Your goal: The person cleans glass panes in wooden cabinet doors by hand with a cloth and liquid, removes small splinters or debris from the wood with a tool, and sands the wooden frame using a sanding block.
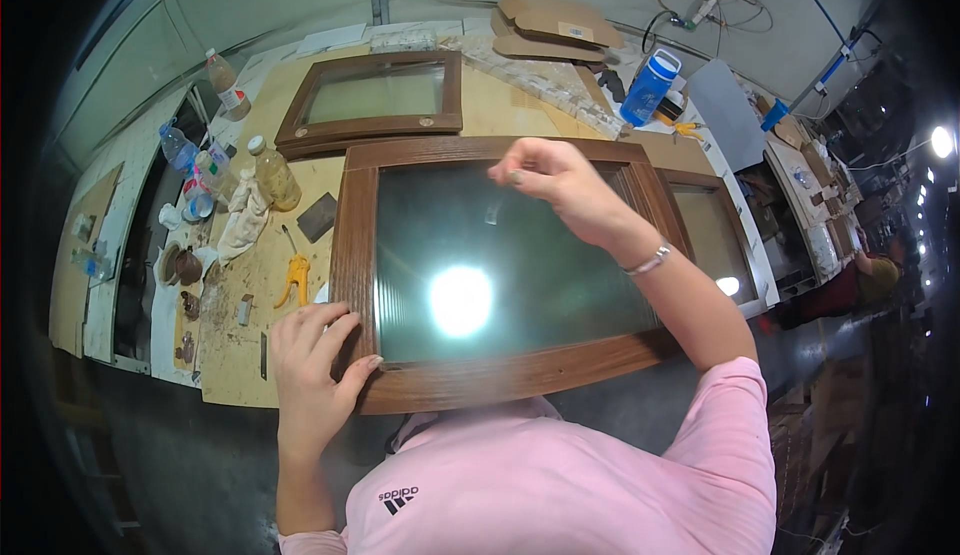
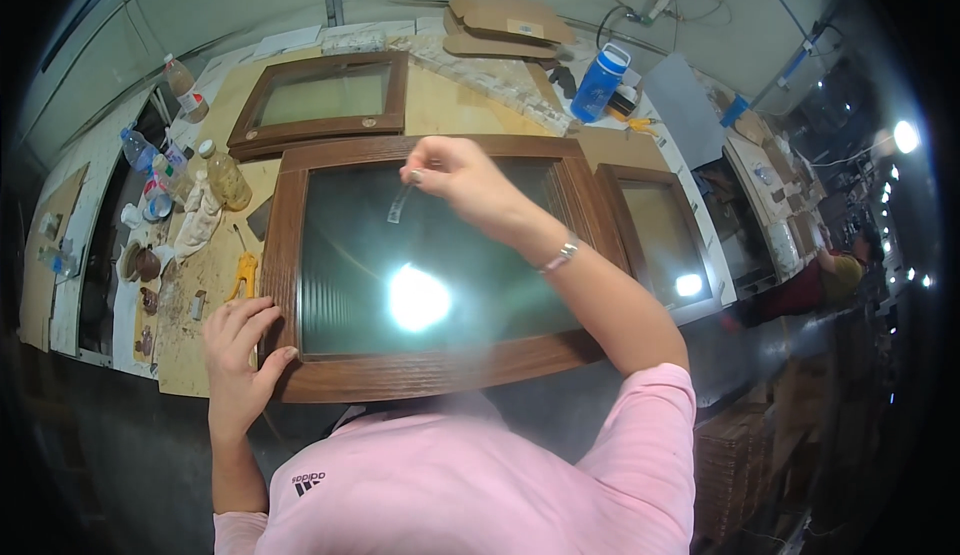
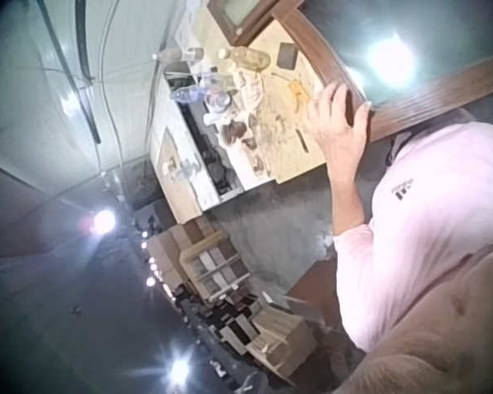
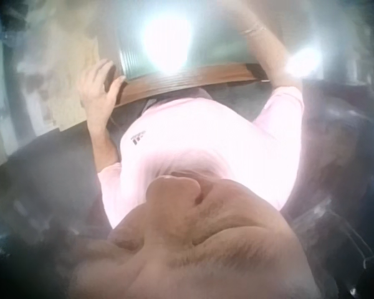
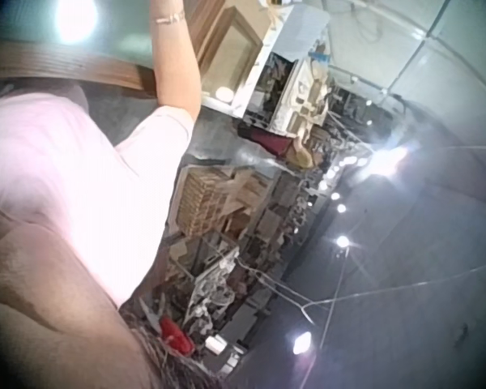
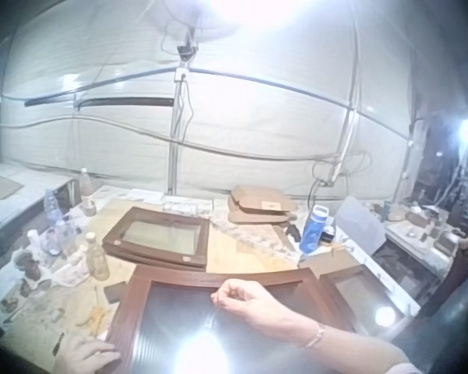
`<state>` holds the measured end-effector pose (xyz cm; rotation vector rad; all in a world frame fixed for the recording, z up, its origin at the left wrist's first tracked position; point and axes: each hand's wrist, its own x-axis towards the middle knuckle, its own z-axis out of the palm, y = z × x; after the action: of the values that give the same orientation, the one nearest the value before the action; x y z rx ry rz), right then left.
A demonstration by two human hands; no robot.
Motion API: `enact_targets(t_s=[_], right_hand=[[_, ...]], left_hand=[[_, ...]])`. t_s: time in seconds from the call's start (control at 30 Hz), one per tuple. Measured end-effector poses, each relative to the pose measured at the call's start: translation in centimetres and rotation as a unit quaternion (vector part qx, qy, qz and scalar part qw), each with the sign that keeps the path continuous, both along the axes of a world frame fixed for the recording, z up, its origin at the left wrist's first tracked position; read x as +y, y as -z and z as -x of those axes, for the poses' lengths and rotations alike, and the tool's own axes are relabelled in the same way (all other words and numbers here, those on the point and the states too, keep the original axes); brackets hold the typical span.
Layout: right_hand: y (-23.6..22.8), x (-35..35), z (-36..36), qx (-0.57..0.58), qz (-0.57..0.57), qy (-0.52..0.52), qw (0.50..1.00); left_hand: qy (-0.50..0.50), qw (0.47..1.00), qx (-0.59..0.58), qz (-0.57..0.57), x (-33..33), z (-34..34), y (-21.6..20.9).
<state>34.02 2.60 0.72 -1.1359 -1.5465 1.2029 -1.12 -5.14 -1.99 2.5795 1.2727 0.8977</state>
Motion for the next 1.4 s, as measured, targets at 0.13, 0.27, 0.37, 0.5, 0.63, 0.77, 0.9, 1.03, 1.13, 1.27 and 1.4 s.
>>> enact_targets(t_s=[0.13,0.27,0.37,0.5,0.63,0.77,0.9,1.03,1.13,1.27,1.4], right_hand=[[1.7,4.0,3.5,-0.062,0.047,-0.03,0.997],[2.0,5.9,6.8,-0.121,0.077,-0.06,0.988],[2.1,7.0,8.2,-0.177,0.042,-0.069,0.981],[1.7,7.9,9.2,-0.243,-0.017,-0.088,0.966],[1.2,8.5,9.9,-0.275,-0.05,-0.127,0.952],[1.1,9.3,10.0,-0.315,-0.064,-0.132,0.938],[1.6,10.3,10.7,-0.329,-0.046,-0.132,0.934],[2.2,10.6,10.6,-0.364,-0.092,-0.116,0.92],[3.1,11.3,10.6,-0.343,-0.112,-0.106,0.927],[3.6,11.8,10.8,-0.346,-0.118,-0.1,0.925],[4.7,12.0,10.7,-0.347,-0.153,-0.081,0.922]], left_hand=[[0.045,0.997,-0.066,0.021,0.9,-0.5,1.1],[0.1,0.99,-0.084,0.06,1.3,-1.0,2.6],[0.102,0.991,-0.065,0.057,1.3,-0.7,2.6],[0.105,0.99,-0.066,0.07,1.6,-0.4,2.7],[0.107,0.989,-0.07,0.076,1.6,-0.2,2.7],[0.111,0.988,-0.075,0.079,1.8,-0.1,2.9],[0.113,0.987,-0.078,0.08,1.9,0.2,3.1],[0.117,0.988,-0.075,0.075,1.7,-0.1,2.9],[0.119,0.987,-0.077,0.073,1.8,0.0,3.1],[0.121,0.987,-0.076,0.073,1.9,0.0,3.0],[0.123,0.987,-0.074,0.076,1.9,0.0,3.0]])
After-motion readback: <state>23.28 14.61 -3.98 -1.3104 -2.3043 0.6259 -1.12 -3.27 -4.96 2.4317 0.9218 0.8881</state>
